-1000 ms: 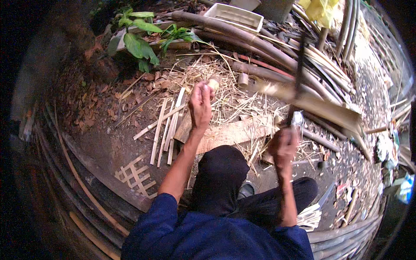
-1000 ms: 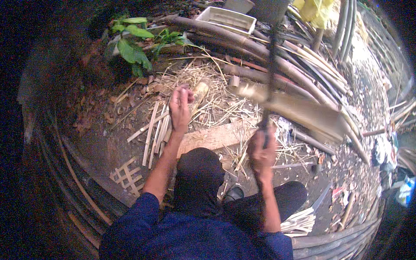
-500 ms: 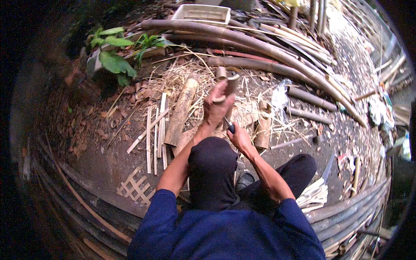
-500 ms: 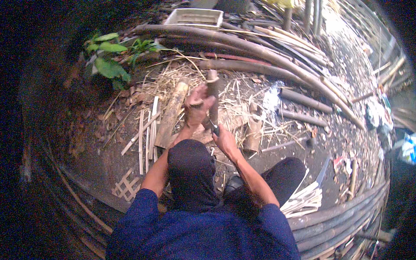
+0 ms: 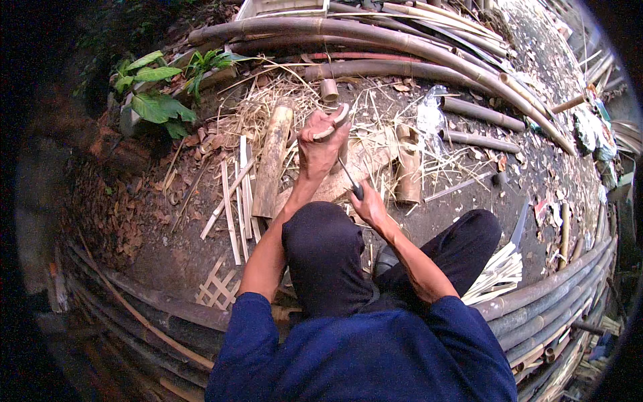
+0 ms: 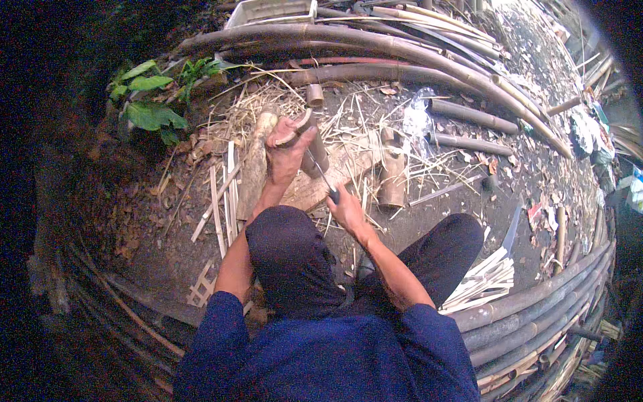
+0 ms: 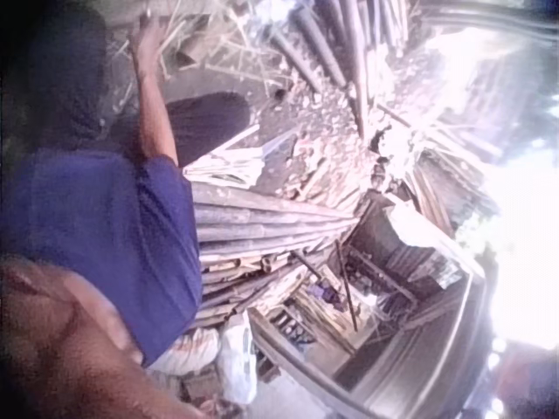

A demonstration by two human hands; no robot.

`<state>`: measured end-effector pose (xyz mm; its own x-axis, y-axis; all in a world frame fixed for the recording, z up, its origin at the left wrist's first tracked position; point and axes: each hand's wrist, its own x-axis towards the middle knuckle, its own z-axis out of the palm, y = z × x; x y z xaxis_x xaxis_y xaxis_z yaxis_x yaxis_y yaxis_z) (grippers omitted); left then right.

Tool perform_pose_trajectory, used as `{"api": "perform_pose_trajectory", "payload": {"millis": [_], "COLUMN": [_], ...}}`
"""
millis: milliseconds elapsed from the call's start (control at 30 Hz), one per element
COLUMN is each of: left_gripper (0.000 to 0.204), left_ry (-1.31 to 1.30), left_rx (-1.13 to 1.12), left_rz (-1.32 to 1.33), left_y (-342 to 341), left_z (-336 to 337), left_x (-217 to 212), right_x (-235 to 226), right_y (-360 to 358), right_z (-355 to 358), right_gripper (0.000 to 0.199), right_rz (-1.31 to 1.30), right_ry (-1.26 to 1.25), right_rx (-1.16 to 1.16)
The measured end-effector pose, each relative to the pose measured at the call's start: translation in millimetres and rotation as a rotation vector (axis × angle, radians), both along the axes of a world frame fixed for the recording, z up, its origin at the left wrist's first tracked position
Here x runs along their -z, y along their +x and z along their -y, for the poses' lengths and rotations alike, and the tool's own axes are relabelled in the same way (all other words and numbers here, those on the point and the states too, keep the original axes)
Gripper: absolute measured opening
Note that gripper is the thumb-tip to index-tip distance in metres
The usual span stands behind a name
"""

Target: The person sits on the ground and uses a machete to split bamboo stalks into thin strips. They repeatedly cut, split, and separate the bamboo pieces, accumulating a pile of strips on the ground.

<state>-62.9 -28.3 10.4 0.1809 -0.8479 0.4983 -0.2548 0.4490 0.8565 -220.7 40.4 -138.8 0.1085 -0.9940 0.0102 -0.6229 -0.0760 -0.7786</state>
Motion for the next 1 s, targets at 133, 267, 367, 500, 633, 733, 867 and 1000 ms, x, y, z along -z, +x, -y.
{"api": "perform_pose_trajectory", "payload": {"millis": [133, 267, 367, 500, 633, 733, 867, 1000], "left_gripper": [0.033, 0.037, 0.027, 0.018, 0.020, 0.026, 0.024, 0.021], "left_ry": [-0.064, 0.134, 0.384, 0.446, 0.153, -0.120, 0.189, 0.091], "left_rx": [0.022, 0.045, 0.220, 0.294, 0.150, 0.025, -0.008, 0.167], "left_rz": [-0.089, -0.068, 0.239, 0.450, 0.552, 0.453, 0.482, 0.307], "left_y": [22, 88, 129, 127, 96, 91, 52, 40], "left_z": [22, 39, 46, 65, 58, 65, 28, 7], "left_x": [-11, -28, -59, -98, -89, -36, -36, -22], "right_x": [80, 73, 28, -20, -53, -78, -141, -216], "right_y": [-31, -20, -21, -34, -61, -74, -82, -51], "right_z": [-25, -39, -46, -58, -89, -97, -84, -64], "right_gripper": [0.043, 0.041, 0.040, 0.041, 0.042, 0.042, 0.036, 0.035], "right_rz": [-0.158, -0.111, -0.226, -0.288, -0.009, 0.132, 0.251, 0.405], "right_ry": [0.192, 0.157, 0.245, 0.285, 0.432, 0.426, 0.270, 0.006], "right_rx": [-0.042, -0.063, -0.156, -0.225, -0.085, 0.063, 0.129, 0.056]}}
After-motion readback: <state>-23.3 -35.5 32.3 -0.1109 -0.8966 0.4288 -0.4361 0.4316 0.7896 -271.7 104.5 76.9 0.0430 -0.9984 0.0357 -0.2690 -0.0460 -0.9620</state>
